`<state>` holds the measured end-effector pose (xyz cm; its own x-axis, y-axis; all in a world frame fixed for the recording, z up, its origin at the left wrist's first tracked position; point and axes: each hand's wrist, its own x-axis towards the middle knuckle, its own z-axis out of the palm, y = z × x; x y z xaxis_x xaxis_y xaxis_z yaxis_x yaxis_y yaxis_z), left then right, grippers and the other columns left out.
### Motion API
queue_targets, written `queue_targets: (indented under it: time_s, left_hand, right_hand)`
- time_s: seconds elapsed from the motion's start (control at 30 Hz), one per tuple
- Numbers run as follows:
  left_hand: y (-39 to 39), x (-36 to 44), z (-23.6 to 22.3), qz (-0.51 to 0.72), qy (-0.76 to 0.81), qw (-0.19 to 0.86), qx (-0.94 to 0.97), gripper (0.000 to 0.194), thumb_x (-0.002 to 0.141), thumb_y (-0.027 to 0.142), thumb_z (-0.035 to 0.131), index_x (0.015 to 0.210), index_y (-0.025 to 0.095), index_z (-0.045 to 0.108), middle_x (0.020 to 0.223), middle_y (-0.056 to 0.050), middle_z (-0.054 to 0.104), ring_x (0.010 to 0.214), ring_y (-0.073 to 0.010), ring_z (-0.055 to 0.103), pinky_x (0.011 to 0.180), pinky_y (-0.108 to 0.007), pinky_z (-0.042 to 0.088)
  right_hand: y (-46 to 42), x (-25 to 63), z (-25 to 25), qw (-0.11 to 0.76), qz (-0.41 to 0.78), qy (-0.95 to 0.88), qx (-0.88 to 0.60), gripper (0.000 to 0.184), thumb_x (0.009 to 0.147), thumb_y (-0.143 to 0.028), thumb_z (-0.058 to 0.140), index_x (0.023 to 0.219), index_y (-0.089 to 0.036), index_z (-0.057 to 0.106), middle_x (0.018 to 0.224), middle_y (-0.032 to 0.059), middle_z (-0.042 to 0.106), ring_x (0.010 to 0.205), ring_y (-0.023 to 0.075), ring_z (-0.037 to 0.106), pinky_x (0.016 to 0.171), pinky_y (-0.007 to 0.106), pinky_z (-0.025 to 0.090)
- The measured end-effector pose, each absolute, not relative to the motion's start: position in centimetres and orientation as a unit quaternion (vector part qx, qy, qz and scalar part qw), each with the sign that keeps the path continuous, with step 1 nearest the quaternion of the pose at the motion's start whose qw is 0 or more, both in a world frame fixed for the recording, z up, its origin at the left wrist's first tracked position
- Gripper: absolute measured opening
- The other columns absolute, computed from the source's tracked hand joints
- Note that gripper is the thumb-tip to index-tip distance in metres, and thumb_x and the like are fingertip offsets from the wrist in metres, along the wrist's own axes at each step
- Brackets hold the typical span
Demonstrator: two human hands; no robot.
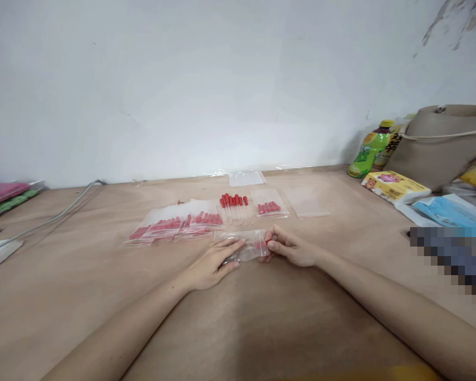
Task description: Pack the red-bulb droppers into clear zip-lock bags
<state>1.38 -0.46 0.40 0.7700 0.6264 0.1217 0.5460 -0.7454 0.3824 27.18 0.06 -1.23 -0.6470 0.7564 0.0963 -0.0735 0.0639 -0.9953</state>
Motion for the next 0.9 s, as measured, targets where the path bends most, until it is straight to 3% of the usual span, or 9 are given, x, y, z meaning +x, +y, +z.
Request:
queue_targets:
  time_s: [0.1, 0.27, 0.43, 0.57, 0.67, 0.8, 0.9]
  left_hand:
    - [-0.5, 1.3, 0.5, 0.133, 0.315, 0.171, 0.924, 0.047, 0.092, 0.033, 0.04, 0.137, 0.022, 0.03, 0.137, -0.008, 0.04, 0.126, -0.0225, 0.036, 0.103, -0.042, 0.033]
    - [-0.4, 1.1, 0.3, 0.181, 0.311, 0.187, 0.914, 0.038, 0.093, 0.028, 0.037, 0.131, 0.022, 0.04, 0.13, -0.006, 0.049, 0.119, -0.0189, 0.045, 0.1, -0.037, 0.038]
    - [-0.3, 1.2, 0.2, 0.184, 0.292, 0.176, 0.922, 0.036, 0.091, 0.029, 0.044, 0.126, 0.021, 0.047, 0.128, -0.006, 0.051, 0.12, -0.0197, 0.045, 0.101, -0.038, 0.037]
    - [-0.2, 1.4, 0.0, 0.179, 0.293, 0.172, 0.923, 0.036, 0.091, 0.029, 0.044, 0.126, 0.022, 0.047, 0.129, -0.006, 0.05, 0.121, -0.0194, 0.044, 0.102, -0.038, 0.036]
    - [-0.2, 1.4, -0.1, 0.183, 0.295, 0.168, 0.923, 0.037, 0.091, 0.029, 0.045, 0.127, 0.022, 0.047, 0.129, -0.007, 0.05, 0.121, -0.0201, 0.044, 0.102, -0.039, 0.036]
    - [-0.3, 1.4, -0.1, 0.196, 0.292, 0.166, 0.921, 0.038, 0.09, 0.029, 0.046, 0.128, 0.023, 0.046, 0.131, -0.007, 0.048, 0.121, -0.0207, 0.044, 0.101, -0.04, 0.038]
    - [-0.4, 1.2, -0.2, 0.219, 0.287, 0.164, 0.918, 0.036, 0.089, 0.026, 0.047, 0.125, 0.022, 0.049, 0.129, -0.006, 0.05, 0.121, -0.0205, 0.044, 0.101, -0.039, 0.038]
  right_hand:
    - [0.2, 27.2, -1.0, 0.351, 0.609, -0.641, -0.307, 0.037, 0.074, -0.05, 0.06, 0.082, -0.018, 0.045, 0.072, -0.0029, 0.057, 0.069, 0.0086, 0.058, 0.07, 0.026, 0.047]
    - [1.0, 27.9, -0.9, 0.334, 0.58, -0.622, -0.406, 0.038, 0.063, -0.047, 0.07, 0.077, -0.015, 0.056, 0.064, -0.0018, 0.059, 0.056, 0.0073, 0.053, 0.055, 0.022, 0.043]
    - [0.9, 27.9, -0.7, 0.306, 0.55, -0.645, -0.434, 0.038, 0.062, -0.049, 0.069, 0.072, -0.013, 0.063, 0.056, -0.0035, 0.053, 0.05, 0.0049, 0.045, 0.046, 0.018, 0.034]
    - [0.1, 27.7, -0.2, 0.308, 0.58, -0.61, -0.444, 0.046, 0.067, -0.057, 0.062, 0.086, -0.015, 0.059, 0.061, -0.0034, 0.052, 0.051, 0.0059, 0.048, 0.041, 0.017, 0.034]
    - [-0.7, 27.1, 0.3, 0.278, 0.587, -0.611, -0.452, 0.043, 0.066, -0.055, 0.063, 0.083, -0.016, 0.054, 0.066, -0.0025, 0.054, 0.049, 0.0054, 0.049, 0.039, 0.016, 0.035]
    - [-1.3, 26.1, 0.0, 0.312, 0.55, -0.586, -0.507, 0.038, 0.064, -0.048, 0.067, 0.075, -0.017, 0.047, 0.058, -0.0057, 0.051, 0.039, 0.0029, 0.04, 0.035, 0.016, 0.03]
    - [-1.0, 26.1, -0.7, 0.32, 0.539, -0.575, -0.525, 0.032, 0.071, -0.045, 0.058, 0.083, -0.019, 0.045, 0.054, -0.0084, 0.05, 0.032, 0.003, 0.032, 0.032, 0.017, 0.025]
